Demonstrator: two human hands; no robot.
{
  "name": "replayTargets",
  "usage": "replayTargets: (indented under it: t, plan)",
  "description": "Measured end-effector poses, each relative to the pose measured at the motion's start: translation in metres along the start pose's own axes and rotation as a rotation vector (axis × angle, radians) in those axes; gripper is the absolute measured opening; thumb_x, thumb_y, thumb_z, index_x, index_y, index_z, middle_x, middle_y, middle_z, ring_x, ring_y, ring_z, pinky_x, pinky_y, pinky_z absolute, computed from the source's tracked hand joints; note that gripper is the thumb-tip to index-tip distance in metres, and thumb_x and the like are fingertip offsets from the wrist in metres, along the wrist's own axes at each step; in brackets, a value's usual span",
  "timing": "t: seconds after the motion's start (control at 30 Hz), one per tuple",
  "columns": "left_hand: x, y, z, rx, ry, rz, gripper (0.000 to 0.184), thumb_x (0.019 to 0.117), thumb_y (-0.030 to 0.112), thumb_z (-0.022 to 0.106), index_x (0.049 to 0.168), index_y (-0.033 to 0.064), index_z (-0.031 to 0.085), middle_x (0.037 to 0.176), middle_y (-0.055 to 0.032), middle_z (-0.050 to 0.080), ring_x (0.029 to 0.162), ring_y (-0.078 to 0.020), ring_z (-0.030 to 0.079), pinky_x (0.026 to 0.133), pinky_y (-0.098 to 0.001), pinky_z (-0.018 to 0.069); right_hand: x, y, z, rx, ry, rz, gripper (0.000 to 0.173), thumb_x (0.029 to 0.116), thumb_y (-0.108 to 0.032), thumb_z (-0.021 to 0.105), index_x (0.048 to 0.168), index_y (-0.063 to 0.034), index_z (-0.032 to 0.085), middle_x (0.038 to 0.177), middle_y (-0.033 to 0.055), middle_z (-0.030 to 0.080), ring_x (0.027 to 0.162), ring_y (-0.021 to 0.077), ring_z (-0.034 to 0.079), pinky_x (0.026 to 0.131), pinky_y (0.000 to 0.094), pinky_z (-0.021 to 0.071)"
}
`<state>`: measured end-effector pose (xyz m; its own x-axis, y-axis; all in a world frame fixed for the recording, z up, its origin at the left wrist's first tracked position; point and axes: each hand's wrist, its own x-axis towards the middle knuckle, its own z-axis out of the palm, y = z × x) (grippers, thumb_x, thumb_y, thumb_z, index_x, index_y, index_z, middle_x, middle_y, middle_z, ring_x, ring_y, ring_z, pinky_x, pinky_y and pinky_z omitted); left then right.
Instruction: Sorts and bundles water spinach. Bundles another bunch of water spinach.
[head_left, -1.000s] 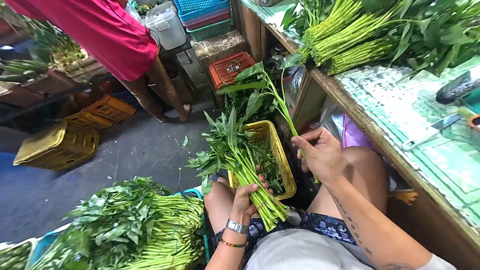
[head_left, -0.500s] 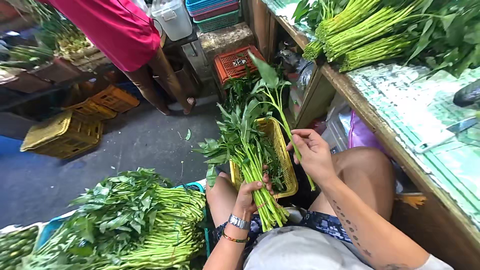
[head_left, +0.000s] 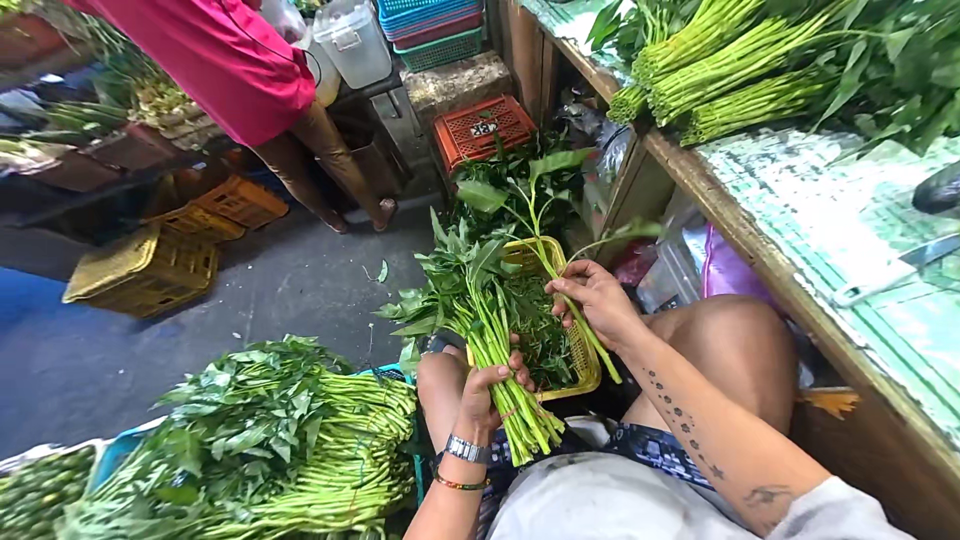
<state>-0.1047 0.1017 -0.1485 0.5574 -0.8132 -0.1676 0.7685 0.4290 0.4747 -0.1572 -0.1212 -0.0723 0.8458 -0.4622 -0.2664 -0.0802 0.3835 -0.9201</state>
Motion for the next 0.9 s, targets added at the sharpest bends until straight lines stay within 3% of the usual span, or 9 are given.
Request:
replayTargets:
  t: [0.1,0.27,0.43,0.53,0.6,0.7,0.8,0.9]
  plan:
    - [-0.007,0.005,0.0,0.012,0.039,0.014,0.068,0.0684,0.014,0.088,0.128,-0.0011,0.058,0.083,-0.01,0.066,0.067,-0.0219,0.068,0.063,-0.0397,0.0608,0.006,0.011,0.004,-0.031,-0.011,-0.015,0.015,0.1035,-0.008,0.06,0.116,-0.0022,0.054,0.092,0.0126,0.074,0.051,0.0123,0.061,0.045,0.0221,0.0503]
    - [-0.015,0.013,0.006,0.126,0.1,0.085,0.07,0.0649,0.02,0.091,0.124,-0.0004,0.06,0.078,-0.0081,0.066,0.063,-0.0215,0.066,0.061,-0.0399,0.0598,0.018,0.029,0.021,0.106,-0.033,0.131,0.012,0.1065,-0.012,0.055,0.113,-0.003,0.05,0.095,0.0109,0.071,0.05,0.008,0.056,0.046,0.019,0.0473]
    - [-0.015,0.024,-0.008,0.184,0.266,0.251,0.057,0.0727,0.01,0.081,0.124,-0.0031,0.059,0.083,-0.0134,0.067,0.065,-0.0257,0.069,0.062,-0.0445,0.0618,0.014,0.023,0.034,0.342,-0.168,0.212,0.029,0.109,-0.018,0.05,0.136,-0.0077,0.054,0.1,0.0066,0.07,0.057,0.006,0.059,0.05,0.0162,0.0503]
    - [-0.019,0.03,-0.019,0.212,0.302,0.262,0.056,0.0754,0.007,0.079,0.126,-0.0041,0.058,0.086,-0.0163,0.068,0.068,-0.0277,0.07,0.063,-0.0458,0.0627,0.001,0.002,0.046,0.219,-0.214,0.126,0.025,0.1103,-0.02,0.046,0.128,-0.007,0.06,0.101,0.0081,0.072,0.071,0.011,0.066,0.064,0.0225,0.0566]
    - [-0.021,0.03,-0.013,0.231,0.317,0.216,0.058,0.0736,0.008,0.08,0.126,-0.0041,0.058,0.086,-0.0151,0.069,0.069,-0.0266,0.07,0.064,-0.0452,0.063,-0.009,-0.004,0.057,0.112,-0.203,0.033,0.025,0.1101,-0.017,0.046,0.127,-0.0062,0.061,0.099,0.0081,0.073,0.074,0.0119,0.065,0.068,0.0249,0.0553]
    - [-0.019,0.024,0.011,0.268,0.343,0.136,0.057,0.0752,0.006,0.075,0.127,-0.0039,0.055,0.089,-0.0133,0.07,0.075,-0.0245,0.071,0.069,-0.0418,0.063,-0.021,0.002,0.072,-0.064,-0.196,-0.04,0.025,0.1094,-0.017,0.047,0.126,-0.0061,0.063,0.097,0.0057,0.074,0.071,0.0113,0.063,0.066,0.0264,0.053]
    - [-0.013,0.012,0.023,0.291,0.348,0.131,0.049,0.0785,0.002,0.074,0.124,-0.0024,0.055,0.096,-0.0144,0.072,0.086,-0.0233,0.073,0.08,-0.0414,0.0627,-0.023,0.031,0.081,-0.294,-0.136,-0.049,0.025,0.1068,-0.021,0.055,0.123,-0.0067,0.067,0.096,0.0067,0.069,0.072,0.0141,0.064,0.065,0.0311,0.0569]
    - [-0.007,0.003,0.024,0.315,0.353,0.099,0.051,0.0831,0.002,0.072,0.129,-0.0025,0.05,0.1,-0.0173,0.072,0.089,-0.0253,0.073,0.082,-0.0451,0.0621,-0.025,0.049,0.083,-0.468,-0.053,-0.097,0.023,0.1044,-0.023,0.06,0.117,-0.0082,0.072,0.106,0.0061,0.071,0.095,0.0133,0.068,0.087,0.035,0.0568]
